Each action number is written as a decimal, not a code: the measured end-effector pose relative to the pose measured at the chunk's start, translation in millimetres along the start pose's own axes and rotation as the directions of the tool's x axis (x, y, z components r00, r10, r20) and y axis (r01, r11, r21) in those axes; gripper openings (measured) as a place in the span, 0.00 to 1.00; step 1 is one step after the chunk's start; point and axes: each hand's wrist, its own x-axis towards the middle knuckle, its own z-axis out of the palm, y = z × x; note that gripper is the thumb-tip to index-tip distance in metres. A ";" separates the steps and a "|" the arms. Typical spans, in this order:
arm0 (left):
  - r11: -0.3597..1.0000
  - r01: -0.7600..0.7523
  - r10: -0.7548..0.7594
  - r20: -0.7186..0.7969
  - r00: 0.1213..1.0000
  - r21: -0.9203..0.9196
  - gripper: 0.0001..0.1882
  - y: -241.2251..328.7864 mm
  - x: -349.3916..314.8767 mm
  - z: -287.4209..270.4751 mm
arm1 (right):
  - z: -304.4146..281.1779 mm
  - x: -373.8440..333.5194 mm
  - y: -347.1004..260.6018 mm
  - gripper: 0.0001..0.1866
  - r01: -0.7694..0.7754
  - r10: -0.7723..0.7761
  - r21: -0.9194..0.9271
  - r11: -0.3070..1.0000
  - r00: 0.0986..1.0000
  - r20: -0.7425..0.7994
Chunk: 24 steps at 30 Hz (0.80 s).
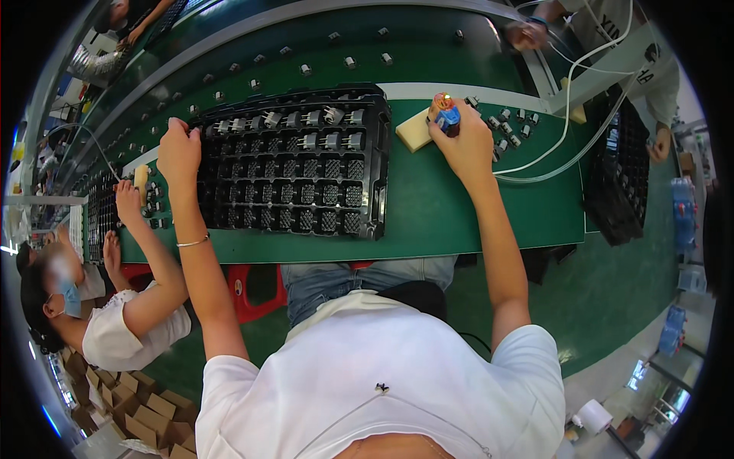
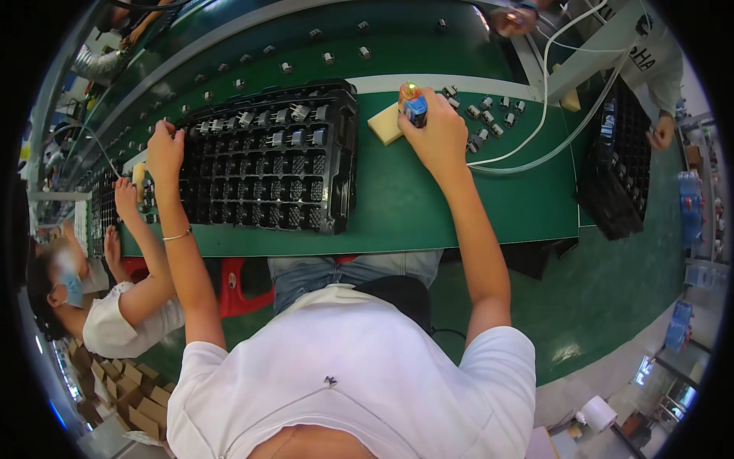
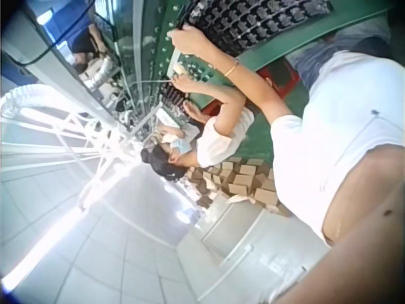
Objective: Assembling components of an electronic vaping device at a factory workstation.
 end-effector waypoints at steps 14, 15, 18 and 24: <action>0.995 -0.065 0.069 0.061 0.996 -0.070 0.06 -14.1 -2.3 0.9 | 2.5 -0.7 0.8 0.24 0.018 -0.018 -0.010 1.000 0.999 -0.039; 0.986 -0.150 0.151 0.010 0.988 -0.066 0.05 -14.7 -4.1 1.9 | 2.0 -0.8 0.1 0.24 0.001 -0.002 -0.007 1.000 1.000 -0.022; 0.954 -0.295 0.295 -0.013 0.955 -0.042 0.04 -14.6 -4.2 -7.5 | 1.5 -1.2 0.9 0.23 -0.012 0.012 0.006 1.000 1.000 -0.013; 0.892 -0.441 0.445 0.022 0.895 -0.097 0.05 -32.5 -2.3 -13.0 | 3.8 -1.8 2.9 0.22 0.019 -0.019 -0.006 1.000 0.998 -0.063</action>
